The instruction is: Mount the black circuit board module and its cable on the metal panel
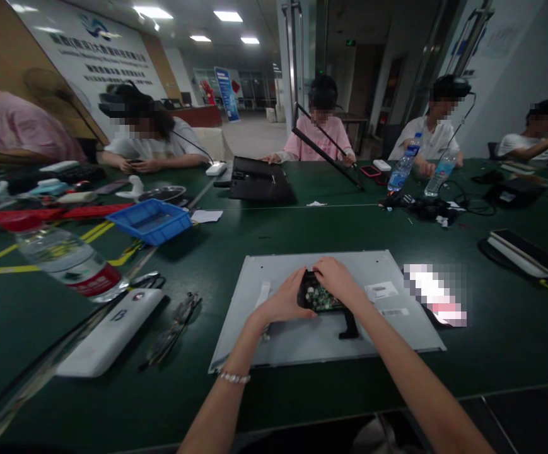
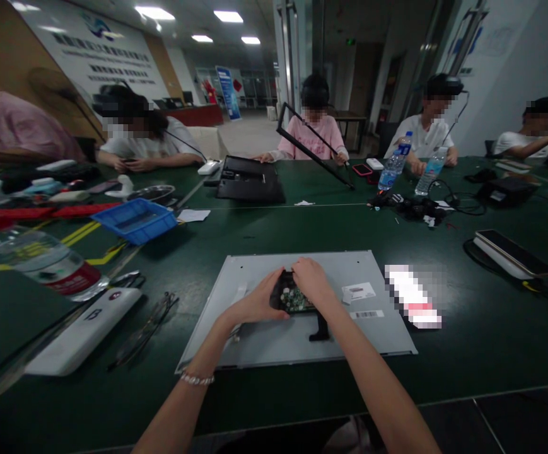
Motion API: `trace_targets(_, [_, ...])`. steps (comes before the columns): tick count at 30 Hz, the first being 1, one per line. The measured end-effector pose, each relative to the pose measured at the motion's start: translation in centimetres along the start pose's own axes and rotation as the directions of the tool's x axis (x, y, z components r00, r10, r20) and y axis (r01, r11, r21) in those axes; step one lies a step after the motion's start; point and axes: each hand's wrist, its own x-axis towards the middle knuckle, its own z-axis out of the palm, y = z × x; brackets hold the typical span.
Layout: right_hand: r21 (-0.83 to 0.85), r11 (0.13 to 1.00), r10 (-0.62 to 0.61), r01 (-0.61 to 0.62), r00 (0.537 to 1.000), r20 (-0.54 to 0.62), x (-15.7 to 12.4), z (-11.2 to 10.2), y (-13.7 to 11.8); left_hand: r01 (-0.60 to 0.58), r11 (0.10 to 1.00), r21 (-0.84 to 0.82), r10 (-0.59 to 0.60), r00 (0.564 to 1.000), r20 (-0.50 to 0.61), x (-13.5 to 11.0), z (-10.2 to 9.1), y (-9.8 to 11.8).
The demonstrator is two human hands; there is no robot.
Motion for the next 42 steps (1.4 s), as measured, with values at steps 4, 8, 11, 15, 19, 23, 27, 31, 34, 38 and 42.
trace_targets(4, [0.023,1.0,0.003,-0.002,1.0,-0.016,-0.3,-0.9,-0.1,-0.034,0.999,0.0,0.034,0.999,-0.019,0.1,0.1,-0.1])
trace_targets(8, [0.104,0.994,0.025,-0.015,0.995,-0.099,-3.1,-2.4,1.5,-0.047,0.999,0.023,0.048,0.999,-0.019,-0.2,-0.3,0.4])
trace_targets(11, [0.233,0.971,0.082,-0.044,0.985,-0.154,-6.9,-3.3,4.3,-0.044,0.998,0.049,0.046,0.998,-0.034,-0.7,-0.9,1.8])
trace_targets(15, [0.353,0.924,0.205,-0.146,0.969,-0.138,-11.7,-3.3,8.2,-0.098,0.986,0.132,0.11,0.991,-0.082,-1.6,-1.0,5.1])
trace_targets(19, [0.447,0.871,0.258,-0.206,0.964,-0.058,-13.3,-2.4,9.8,-0.164,0.951,0.264,0.203,0.971,-0.128,-2.1,0.9,8.9])
trace_targets(23, [0.458,0.864,0.249,-0.211,0.968,-0.024,-12.6,-1.6,9.4,-0.12,0.926,0.357,0.181,0.973,-0.143,-2.1,3.7,11.0])
trace_targets(27, [0.437,0.865,0.265,-0.246,0.964,0.016,-11.7,-1.6,8.9,-0.054,0.913,0.404,0.136,0.975,-0.177,-2.0,5.6,11.2])
trace_targets(31, [0.418,0.857,0.301,-0.3,0.951,0.066,-11.8,-1.8,9.1,-0.02,0.905,0.425,0.112,0.975,-0.192,-2.0,6.5,10.8])
trace_targets(34, [0.439,0.842,0.31,-0.315,0.947,0.085,-12.1,-1.9,9.2,-0.011,0.901,0.434,0.109,0.974,-0.2,-2.0,6.8,10.7])
trace_targets(38, [0.555,0.778,0.326,-0.293,0.945,0.042,-11.9,-2.0,8.8,-0.022,0.903,0.428,0.112,0.976,-0.187,-1.9,6.8,10.6])
trace_targets(42, [0.707,0.667,0.303,-0.234,0.953,0.03,-10.8,-1.1,8.4,-0.017,0.909,0.417,0.107,0.975,-0.193,-1.7,6.6,10.8])
